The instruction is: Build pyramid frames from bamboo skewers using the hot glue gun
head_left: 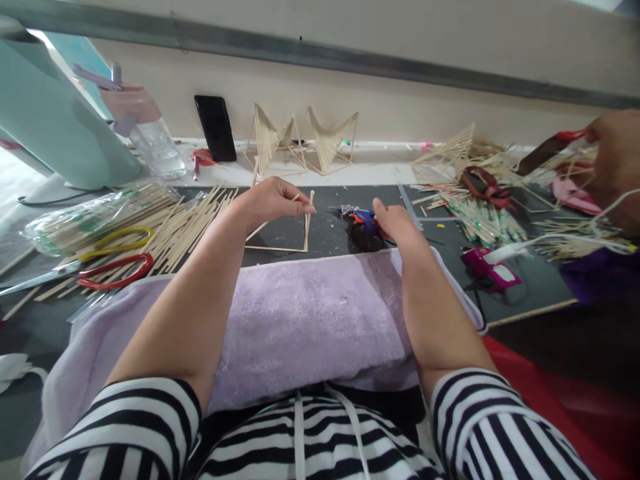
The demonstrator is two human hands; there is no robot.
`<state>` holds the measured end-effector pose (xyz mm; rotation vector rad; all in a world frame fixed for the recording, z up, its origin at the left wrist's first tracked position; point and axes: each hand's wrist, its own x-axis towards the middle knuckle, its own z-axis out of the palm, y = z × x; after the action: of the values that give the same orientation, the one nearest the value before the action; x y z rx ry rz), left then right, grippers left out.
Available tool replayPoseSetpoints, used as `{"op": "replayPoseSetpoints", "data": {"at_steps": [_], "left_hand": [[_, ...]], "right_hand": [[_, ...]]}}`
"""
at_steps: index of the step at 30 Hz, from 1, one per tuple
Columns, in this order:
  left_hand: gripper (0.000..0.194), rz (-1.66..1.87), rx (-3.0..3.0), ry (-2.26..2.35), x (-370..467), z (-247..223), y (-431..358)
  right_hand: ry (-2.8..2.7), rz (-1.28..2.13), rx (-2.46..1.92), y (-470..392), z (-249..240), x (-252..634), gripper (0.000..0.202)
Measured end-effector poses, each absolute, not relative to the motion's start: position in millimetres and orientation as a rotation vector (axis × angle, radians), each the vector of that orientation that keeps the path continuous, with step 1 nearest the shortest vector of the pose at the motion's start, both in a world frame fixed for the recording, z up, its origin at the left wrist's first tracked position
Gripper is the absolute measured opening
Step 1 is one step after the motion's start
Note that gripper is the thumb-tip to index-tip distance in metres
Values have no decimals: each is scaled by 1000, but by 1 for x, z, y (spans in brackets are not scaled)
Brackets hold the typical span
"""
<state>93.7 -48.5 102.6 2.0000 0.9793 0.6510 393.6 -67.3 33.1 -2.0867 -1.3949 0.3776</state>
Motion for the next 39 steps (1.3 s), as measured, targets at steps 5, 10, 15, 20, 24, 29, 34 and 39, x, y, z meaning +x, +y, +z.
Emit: {"op": "replayPoseSetpoints", "data": {"at_steps": [5,10,15,20,24,29,34,39], "left_hand": [[24,652,1984,989,94,104,-51],[24,635,2016,931,92,103,-50],[25,579,2083,926,91,99,-45],[28,336,2185,908,79,106,-44],[36,240,2238,981,64,117,-43],[27,185,2166,999,57,123,-45],[21,105,2134,1007,61,125,-49],[23,122,2151,988,58,126,-51]], "right_hand": [[-1589,220,-1710,-87,49,355,30],[-1696,508,-1182,-104,52,293,29],[-1599,551,-1072,-104,52,270,18],[-1435,694,-1161,-102,53,260,18],[-1399,825,-1145,-98,54,253,23],[-1367,853,-1117,-92,52,247,21],[-1399,824,-1114,-93,53,245,18],[-1426,833,-1106,-94,52,241,18]]}}
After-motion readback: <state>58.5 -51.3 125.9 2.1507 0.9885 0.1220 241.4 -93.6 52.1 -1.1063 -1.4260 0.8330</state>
